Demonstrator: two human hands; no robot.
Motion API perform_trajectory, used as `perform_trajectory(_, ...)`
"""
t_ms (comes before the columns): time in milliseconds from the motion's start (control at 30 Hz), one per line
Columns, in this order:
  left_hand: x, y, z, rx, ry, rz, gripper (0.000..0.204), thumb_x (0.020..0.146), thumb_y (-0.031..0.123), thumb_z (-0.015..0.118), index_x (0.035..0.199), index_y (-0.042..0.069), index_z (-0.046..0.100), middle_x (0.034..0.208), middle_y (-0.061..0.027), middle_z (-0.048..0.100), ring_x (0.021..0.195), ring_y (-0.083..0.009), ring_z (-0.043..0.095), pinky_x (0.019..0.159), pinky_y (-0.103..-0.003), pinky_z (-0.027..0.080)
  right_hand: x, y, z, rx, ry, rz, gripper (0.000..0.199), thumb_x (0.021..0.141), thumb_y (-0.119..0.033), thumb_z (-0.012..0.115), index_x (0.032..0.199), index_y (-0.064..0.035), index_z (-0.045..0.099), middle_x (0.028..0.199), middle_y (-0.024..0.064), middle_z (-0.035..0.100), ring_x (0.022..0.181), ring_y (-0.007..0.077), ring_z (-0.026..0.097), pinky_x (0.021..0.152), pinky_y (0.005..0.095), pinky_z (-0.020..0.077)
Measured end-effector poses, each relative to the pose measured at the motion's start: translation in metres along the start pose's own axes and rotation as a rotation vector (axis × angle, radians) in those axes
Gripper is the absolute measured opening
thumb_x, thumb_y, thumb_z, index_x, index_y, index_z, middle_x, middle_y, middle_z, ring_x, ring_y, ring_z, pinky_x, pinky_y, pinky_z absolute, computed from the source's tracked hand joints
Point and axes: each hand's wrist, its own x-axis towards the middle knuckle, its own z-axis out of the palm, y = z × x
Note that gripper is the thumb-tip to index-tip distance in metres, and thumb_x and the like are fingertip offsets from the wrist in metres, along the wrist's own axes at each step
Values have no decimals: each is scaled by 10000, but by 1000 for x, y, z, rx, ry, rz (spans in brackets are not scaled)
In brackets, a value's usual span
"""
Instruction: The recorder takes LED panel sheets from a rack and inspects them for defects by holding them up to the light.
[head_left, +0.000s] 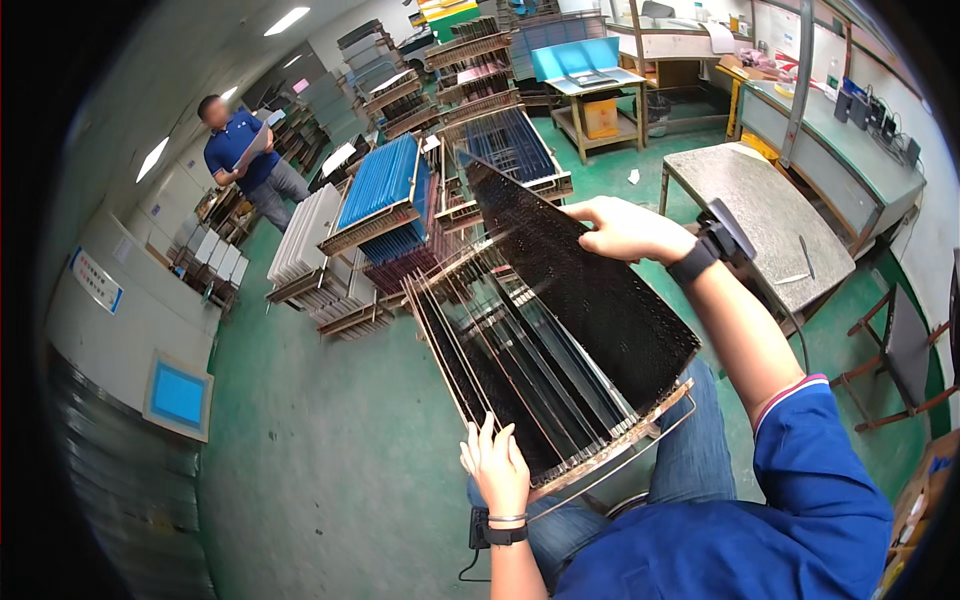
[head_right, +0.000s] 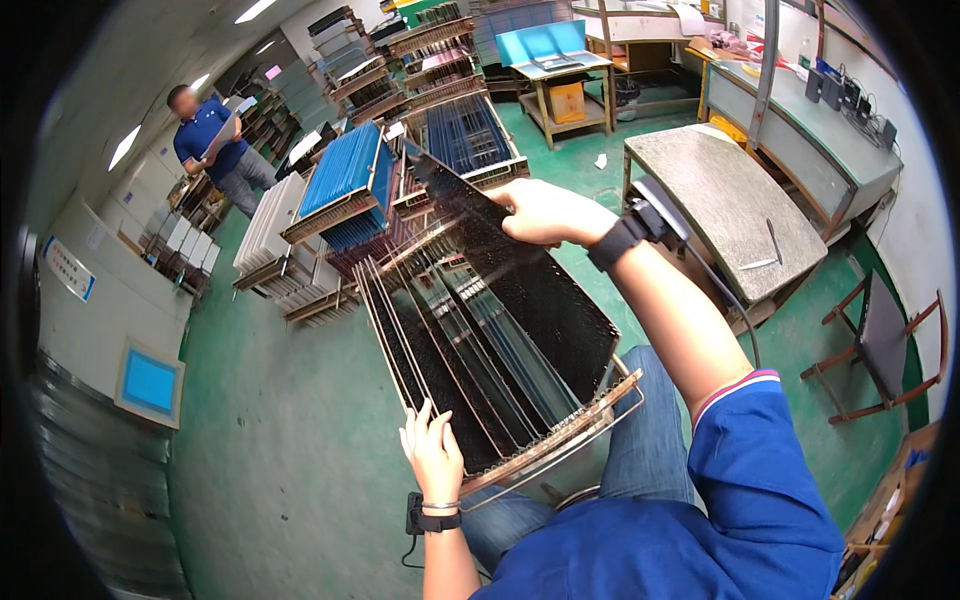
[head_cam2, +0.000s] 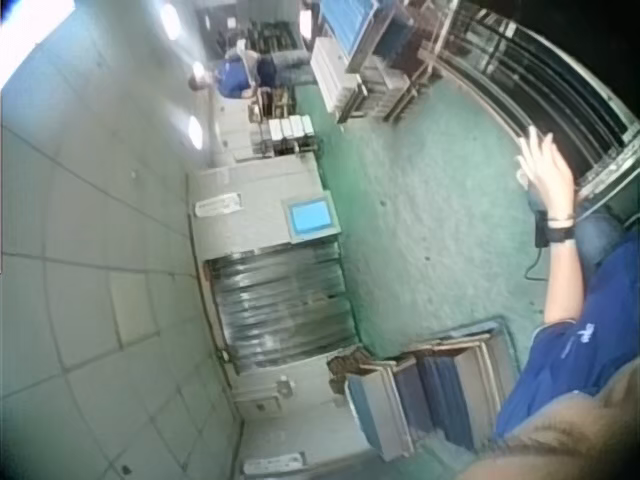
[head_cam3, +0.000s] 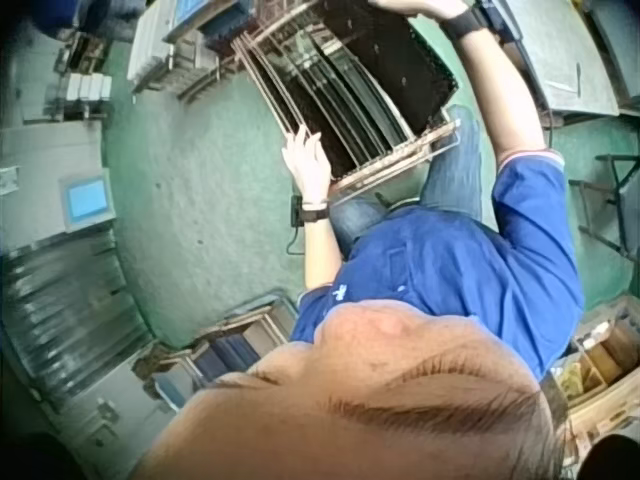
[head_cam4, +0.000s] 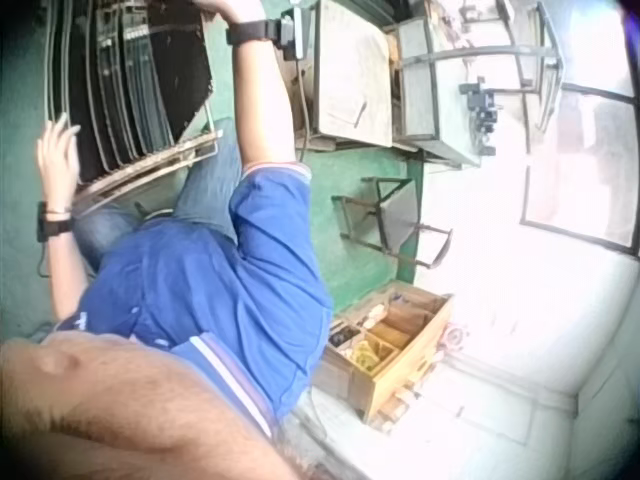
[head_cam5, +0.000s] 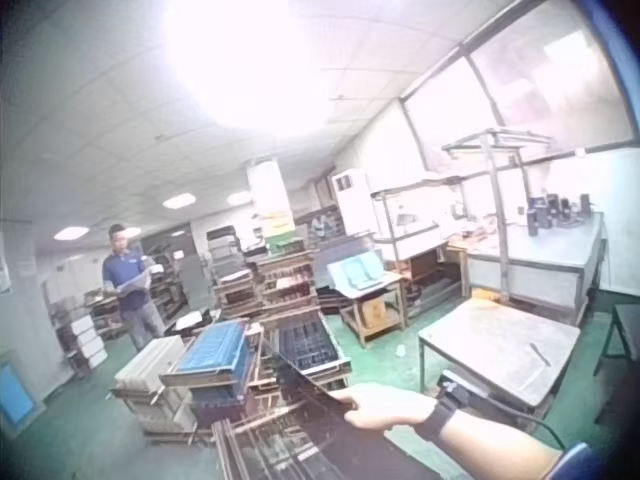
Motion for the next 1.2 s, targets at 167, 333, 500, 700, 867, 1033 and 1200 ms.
perform_trajectory(167, -1, 0, 0, -3, 1, -3, 220, 828, 91, 541, 1040, 92, 601, 1227, -89, 524, 1228, -328, 392, 1045, -507, 218, 13, 30, 30, -115, 106, -79, 464, 685, -61, 442, 1133, -59, 559, 845, 233, 627, 744, 331, 623, 697, 392, 496)
perform_trajectory(333, 0, 0, 0, -83, 4, -87, 385, 812, 127, 589, 1183, 59, 511, 1210, -110, 530, 1233, -322, 389, 1048, -510, 205, -11, 47, 100, -180, 28, 95, 524, 731, -93, 500, 1252, -78, 449, 936, 252, 606, 832, 403, 590, 771, 455, 480)
perform_trajectory(500, 4, 6, -5, -9, -28, -5, 232, 782, 190, 637, 692, 26, 501, 1259, -169, 474, 1242, -389, 359, 1014, -564, 233, -38, 86, 173, -251, 103, 311, 457, 784, -109, 436, 1241, -115, 431, 757, 221, 625, 682, 379, 608, 630, 485, 488)
perform_trajectory(700, 4, -1, -4, 7, -48, -26, 143, 725, 105, 619, 662, 21, 522, 1263, -142, 466, 1209, -356, 390, 1003, -569, 243, -46, 75, 163, -269, 112, 265, 474, 844, -276, 509, 1289, -151, 400, 793, 170, 642, 702, 355, 614, 637, 454, 493)
perform_trajectory(867, 33, 7, -66, -497, -8, -47, 63, 778, 32, 570, 772, -31, 566, 1067, -133, 534, 842, -176, 547, 727, -276, 452, -67, 73, 142, -158, 194, 156, 482, 836, -238, 520, 1296, -158, 403, 908, 125, 651, 799, 343, 617, 707, 419, 500)
perform_trajectory(1033, 42, 28, -193, -740, 182, -94, 153, 753, 70, 619, 812, -69, 591, 1090, -142, 532, 904, -182, 542, 776, -281, 438, -75, 47, 117, 288, 139, 159, 502, 862, -227, 514, 1337, -143, 376, 1037, 145, 627, 804, 260, 635, 761, 357, 501)
perform_trajectory(1200, 20, -14, -209, -1347, 291, -29, 169, 792, 149, 591, 744, -4, 537, 1061, -140, 494, 935, -236, 558, 826, -369, 472, -69, 22, 123, 1056, 100, 171, 629, 910, -315, 509, 1418, -109, 200, 1239, 132, 510, 1032, 175, 548, 857, 298, 460)
